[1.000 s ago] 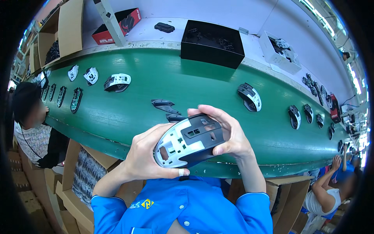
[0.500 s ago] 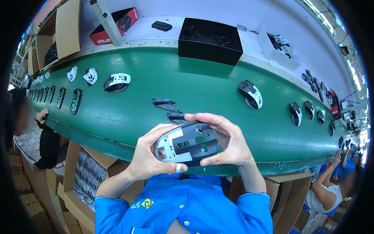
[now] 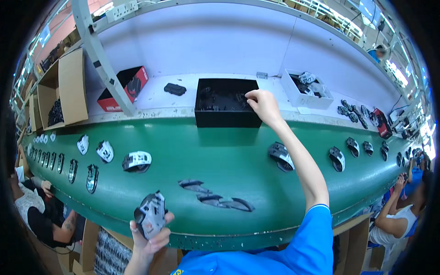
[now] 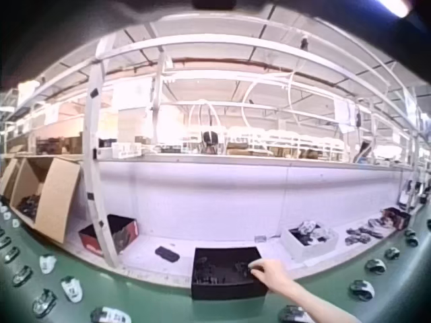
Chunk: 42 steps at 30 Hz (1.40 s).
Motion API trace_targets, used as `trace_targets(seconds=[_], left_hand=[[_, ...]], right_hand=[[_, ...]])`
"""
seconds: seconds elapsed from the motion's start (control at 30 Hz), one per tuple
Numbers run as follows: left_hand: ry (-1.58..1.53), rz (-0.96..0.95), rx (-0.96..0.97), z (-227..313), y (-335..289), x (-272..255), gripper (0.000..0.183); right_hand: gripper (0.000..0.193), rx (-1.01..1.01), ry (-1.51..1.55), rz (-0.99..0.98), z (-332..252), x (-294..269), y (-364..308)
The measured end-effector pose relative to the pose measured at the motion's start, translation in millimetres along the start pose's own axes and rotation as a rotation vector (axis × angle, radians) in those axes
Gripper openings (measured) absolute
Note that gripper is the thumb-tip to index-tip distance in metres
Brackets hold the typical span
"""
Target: The person assembles small electronic devices on a green workbench by hand. They repeatedly pick up a white device base, insert a black component, and place the assembled unit on the table. The person also retrieves black components from a nearby box and handles multiple device bases throughout the clip.
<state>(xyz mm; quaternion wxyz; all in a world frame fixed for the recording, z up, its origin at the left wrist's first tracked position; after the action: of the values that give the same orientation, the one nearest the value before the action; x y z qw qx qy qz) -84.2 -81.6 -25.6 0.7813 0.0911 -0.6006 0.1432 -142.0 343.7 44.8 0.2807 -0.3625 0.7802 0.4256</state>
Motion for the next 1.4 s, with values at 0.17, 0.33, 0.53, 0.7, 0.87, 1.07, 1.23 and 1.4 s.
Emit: trace_targets(seconds=[0.17, 0.33, 0.53, 0.7, 0.87, 1.07, 1.23, 1.4], left_hand=[[-0.089, 0.076, 0.050, 5, -16, -15, 0.082], [-0.088, 0.136, 0.035, 14, -12, -12, 0.080], [-0.010, 0.221, 0.002, 18, -10, -18, 0.092], [-0.120, 0.175, 0.062, 20, -10, -24, 0.085], [0.033, 0.200, 0.088, 27, -6, -30, 0.081], [0.001, 0.123, 0.024, 7, 16, -12, 0.086], [0.132, 0.149, -0.072, -5, 13, 7, 0.084], [-0.165, -0.021, -0.022, -17, 5, 13, 0.085]], right_hand=[[0.019, -0.024, -0.057, -0.186, 21, 85, 60], [0.027, 0.166, -0.173, -0.243, 24, 140, 96], [0.035, 0.406, -0.227, -0.358, 24, 170, 113], [0.054, 0.555, 0.524, -0.437, 30, 140, 97], [0.037, 0.378, 0.787, -0.554, -57, 50, 4], [0.036, -0.058, -0.343, -0.544, -60, 68, -143], [0.040, 0.122, 0.076, -0.660, -98, 46, -157], [0.041, -0.022, 0.207, -0.543, -45, 40, -157]])
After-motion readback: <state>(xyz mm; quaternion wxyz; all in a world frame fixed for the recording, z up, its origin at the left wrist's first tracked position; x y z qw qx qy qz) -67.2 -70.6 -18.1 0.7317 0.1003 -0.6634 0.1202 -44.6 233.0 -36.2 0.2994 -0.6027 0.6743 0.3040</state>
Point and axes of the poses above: each hand's wrist, its own y-axis towards the middle knuckle, its own x-axis out of the palm, z = x × y, the point moved 6 cm from there along y, towards the middle knuckle
